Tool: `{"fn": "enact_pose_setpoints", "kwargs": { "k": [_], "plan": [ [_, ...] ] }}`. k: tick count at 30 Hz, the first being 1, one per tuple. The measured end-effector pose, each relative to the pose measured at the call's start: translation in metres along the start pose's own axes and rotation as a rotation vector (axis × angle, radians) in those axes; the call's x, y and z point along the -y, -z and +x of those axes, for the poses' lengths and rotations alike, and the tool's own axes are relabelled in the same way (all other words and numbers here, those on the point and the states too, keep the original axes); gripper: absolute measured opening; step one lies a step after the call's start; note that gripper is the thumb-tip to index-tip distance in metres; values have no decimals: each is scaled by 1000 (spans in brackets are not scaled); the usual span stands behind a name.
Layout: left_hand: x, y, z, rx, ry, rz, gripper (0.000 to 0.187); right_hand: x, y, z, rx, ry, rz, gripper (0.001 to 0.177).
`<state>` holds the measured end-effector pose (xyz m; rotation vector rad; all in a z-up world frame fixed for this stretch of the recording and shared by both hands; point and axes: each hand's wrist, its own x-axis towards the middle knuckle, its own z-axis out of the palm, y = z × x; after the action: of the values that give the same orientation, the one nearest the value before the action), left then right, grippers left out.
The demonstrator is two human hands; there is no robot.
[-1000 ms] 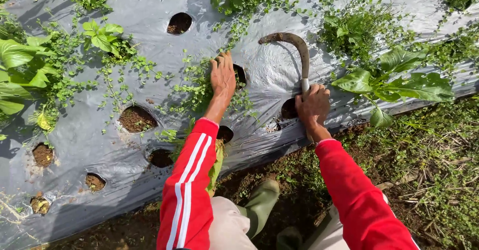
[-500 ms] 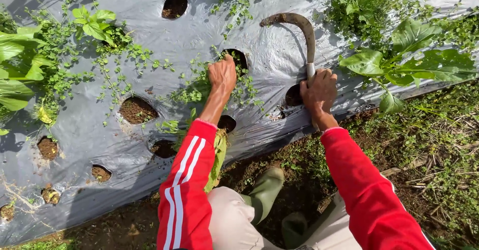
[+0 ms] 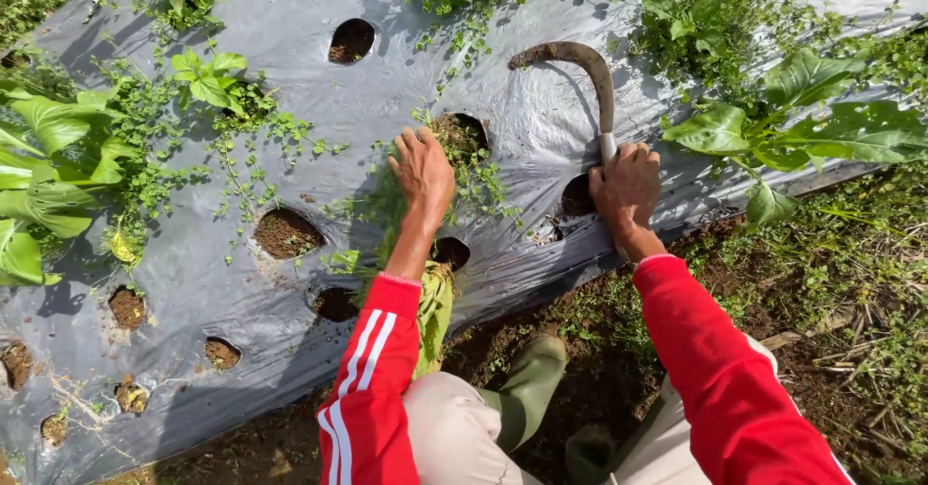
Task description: The person uses a sickle to cut weeds and pulls them by hand from the soil and around plants growing through a black plastic mulch sheet. The person gathers the removed weeds and discards them to the side.
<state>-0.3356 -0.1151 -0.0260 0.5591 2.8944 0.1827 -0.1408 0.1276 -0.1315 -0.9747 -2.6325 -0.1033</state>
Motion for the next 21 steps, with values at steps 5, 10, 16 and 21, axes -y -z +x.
{"fn": "enact_pose_setpoints", "kwargs": {
  "k": [5,10,16,21],
  "plan": [
    [-36,27,-3,190,165,-2,94,0,-16,-1,-5,1,-1,45],
    [-28,-49,12,132,196,141,73,0,-26,-4,-18,5,1,47],
    [-7,-154,83,225,164,638,11,-2,10,0,-16,53,-38,49],
    [-15,-190,91,280,59,726,10,-4,4,-2,-45,60,-11,49]
  ]
}}
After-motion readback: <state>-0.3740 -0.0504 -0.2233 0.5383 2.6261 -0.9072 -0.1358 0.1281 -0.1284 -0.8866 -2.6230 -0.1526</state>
